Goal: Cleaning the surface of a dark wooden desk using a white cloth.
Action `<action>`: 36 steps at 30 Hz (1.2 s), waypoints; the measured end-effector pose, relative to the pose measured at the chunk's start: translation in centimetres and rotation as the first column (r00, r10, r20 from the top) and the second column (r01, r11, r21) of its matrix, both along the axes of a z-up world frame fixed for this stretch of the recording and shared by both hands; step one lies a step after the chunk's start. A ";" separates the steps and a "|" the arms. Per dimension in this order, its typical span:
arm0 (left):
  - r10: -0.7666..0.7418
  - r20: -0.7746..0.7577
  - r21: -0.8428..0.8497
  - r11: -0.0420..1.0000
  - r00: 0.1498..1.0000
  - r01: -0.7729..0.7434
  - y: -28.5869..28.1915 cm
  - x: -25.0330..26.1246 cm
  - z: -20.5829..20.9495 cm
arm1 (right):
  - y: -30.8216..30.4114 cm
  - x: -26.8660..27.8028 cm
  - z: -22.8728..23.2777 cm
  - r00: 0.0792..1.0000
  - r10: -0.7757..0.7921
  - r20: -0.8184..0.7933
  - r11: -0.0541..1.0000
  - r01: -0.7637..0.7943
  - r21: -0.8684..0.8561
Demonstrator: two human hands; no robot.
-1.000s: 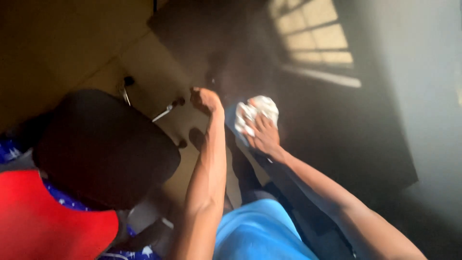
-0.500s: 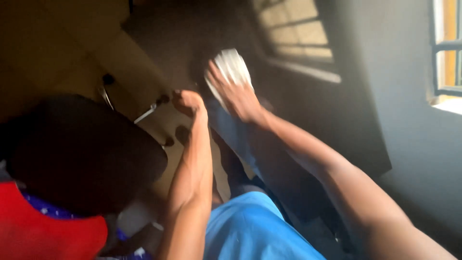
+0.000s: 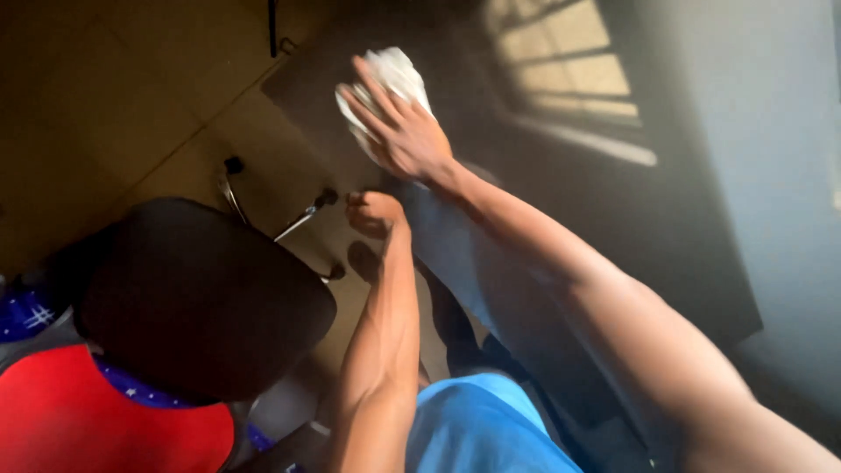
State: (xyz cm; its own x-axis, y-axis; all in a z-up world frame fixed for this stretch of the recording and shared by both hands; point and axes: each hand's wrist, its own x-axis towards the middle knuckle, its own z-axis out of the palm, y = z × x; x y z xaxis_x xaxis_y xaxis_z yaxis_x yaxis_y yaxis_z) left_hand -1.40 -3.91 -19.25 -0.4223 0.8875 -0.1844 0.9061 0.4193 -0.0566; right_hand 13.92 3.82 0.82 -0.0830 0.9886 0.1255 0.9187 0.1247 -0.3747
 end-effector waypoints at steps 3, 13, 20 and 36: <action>0.093 0.152 0.013 0.995 0.984 -0.096 1.6 -0.1 -0.8 | 6.2 -0.2 -1.2 1.000 -0.026 0.008 1.000 0.026 -0.010; 0.192 0.315 0.107 0.966 0.930 -0.236 0.3 0.9 2.5 | -19.1 0.0 -0.1 0.998 0.046 -0.037 0.964 -0.054 -0.260; 0.474 0.481 -0.002 0.842 0.738 -0.539 1.9 1.8 6.9 | -21.5 1.1 -1.4 0.998 0.063 -0.011 0.875 -0.061 -0.480; -0.062 -0.179 0.072 0.995 0.982 0.076 0.8 0.2 4.9 | -4.4 0.3 -0.4 0.996 -0.089 -0.028 0.988 0.084 -0.130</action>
State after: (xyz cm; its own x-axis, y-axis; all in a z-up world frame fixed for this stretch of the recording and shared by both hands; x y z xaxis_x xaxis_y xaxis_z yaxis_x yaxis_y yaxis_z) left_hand -1.17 -3.13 -14.37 -0.3795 0.9243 -0.0414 0.9115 0.3659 -0.1876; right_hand 14.19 -0.61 0.40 0.0055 1.0000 -0.0022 0.9105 -0.0059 -0.4135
